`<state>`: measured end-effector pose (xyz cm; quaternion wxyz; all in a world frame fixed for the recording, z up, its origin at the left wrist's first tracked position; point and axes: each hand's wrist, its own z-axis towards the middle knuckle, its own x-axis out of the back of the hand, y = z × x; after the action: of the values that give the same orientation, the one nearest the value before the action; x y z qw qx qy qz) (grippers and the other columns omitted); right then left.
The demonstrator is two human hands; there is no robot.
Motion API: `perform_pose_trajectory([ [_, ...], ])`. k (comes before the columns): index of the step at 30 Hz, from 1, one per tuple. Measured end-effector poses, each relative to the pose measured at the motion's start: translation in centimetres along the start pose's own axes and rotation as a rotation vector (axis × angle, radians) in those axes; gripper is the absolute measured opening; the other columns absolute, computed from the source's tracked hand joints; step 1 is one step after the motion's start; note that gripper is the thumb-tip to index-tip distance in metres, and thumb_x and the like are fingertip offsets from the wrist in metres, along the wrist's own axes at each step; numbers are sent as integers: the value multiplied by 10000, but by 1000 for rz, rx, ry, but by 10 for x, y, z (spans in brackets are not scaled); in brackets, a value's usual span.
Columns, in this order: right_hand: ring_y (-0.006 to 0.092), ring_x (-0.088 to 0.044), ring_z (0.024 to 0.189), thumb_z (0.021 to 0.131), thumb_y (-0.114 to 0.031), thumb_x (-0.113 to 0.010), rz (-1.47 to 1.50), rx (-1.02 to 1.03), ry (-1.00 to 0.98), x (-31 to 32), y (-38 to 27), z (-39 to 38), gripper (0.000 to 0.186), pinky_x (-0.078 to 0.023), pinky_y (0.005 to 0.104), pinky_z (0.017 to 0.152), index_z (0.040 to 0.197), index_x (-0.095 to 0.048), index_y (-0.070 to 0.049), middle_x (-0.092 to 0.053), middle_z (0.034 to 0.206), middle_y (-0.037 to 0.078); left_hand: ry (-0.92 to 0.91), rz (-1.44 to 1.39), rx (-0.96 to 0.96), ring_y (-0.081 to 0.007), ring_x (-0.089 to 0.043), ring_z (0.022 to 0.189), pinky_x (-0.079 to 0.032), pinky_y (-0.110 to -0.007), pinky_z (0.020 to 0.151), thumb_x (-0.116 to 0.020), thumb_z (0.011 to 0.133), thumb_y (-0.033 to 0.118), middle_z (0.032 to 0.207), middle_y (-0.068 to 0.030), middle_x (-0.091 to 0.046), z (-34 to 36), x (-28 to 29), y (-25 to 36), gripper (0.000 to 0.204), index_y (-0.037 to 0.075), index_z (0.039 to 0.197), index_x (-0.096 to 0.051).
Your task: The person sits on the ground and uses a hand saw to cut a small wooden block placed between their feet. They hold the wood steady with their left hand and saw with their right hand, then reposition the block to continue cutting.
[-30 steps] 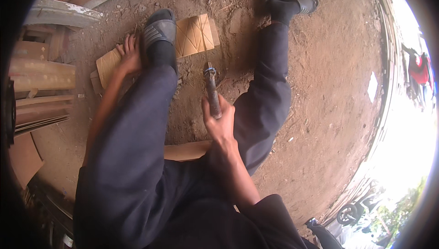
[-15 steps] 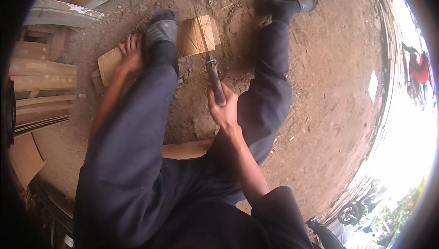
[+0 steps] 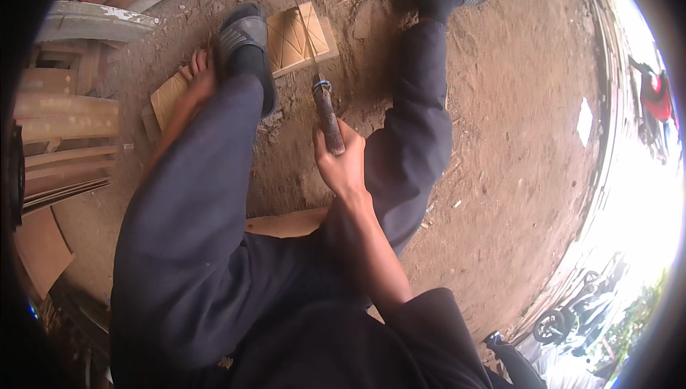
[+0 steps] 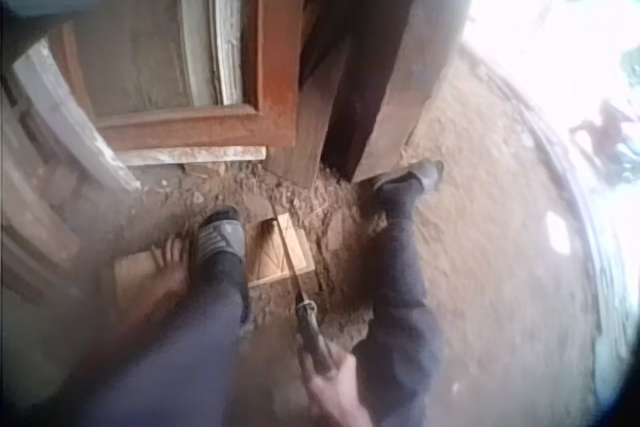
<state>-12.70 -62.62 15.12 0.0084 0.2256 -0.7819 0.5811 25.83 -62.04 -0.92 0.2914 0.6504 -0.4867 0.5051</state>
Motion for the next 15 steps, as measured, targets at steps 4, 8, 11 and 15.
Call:
perform_pose_trajectory([
  [4,57,-495,602,851,-70,-604,25,53,-2,28,4,-35,115,-411,259,544,821,-607,41,-510,592,40,38,46,-66,-440,-7,1418,-6,-780,982,-720,701,279,1506,-259,-72,10,-10,-18,1108,29,1486,21],
  [8,35,-416,588,870,-112,-611,47,-129,2,34,-5,-26,172,-355,242,506,778,-585,31,-470,606,-13,-18,133,-91,-441,-15,1416,-10,-782,982,-713,711,257,1504,-261,-78,20,-15,-18,1092,38,1489,21],
  [11,54,-387,561,872,-125,-605,93,-33,23,9,-2,-11,179,-346,267,491,781,-572,26,-430,578,-25,-58,181,-87,-443,-21,1415,-14,-783,981,-708,717,240,1502,-263,-83,20,-13,-24,1081,44,1491,21],
  [15,80,-443,541,838,-91,-610,-9,18,-10,6,11,-35,130,-410,303,525,791,-574,25,-450,553,111,-74,211,-85,-444,-29,1414,-18,-786,981,-701,727,217,1500,-265,-90,15,-11,-23,1066,52,1494,21],
])
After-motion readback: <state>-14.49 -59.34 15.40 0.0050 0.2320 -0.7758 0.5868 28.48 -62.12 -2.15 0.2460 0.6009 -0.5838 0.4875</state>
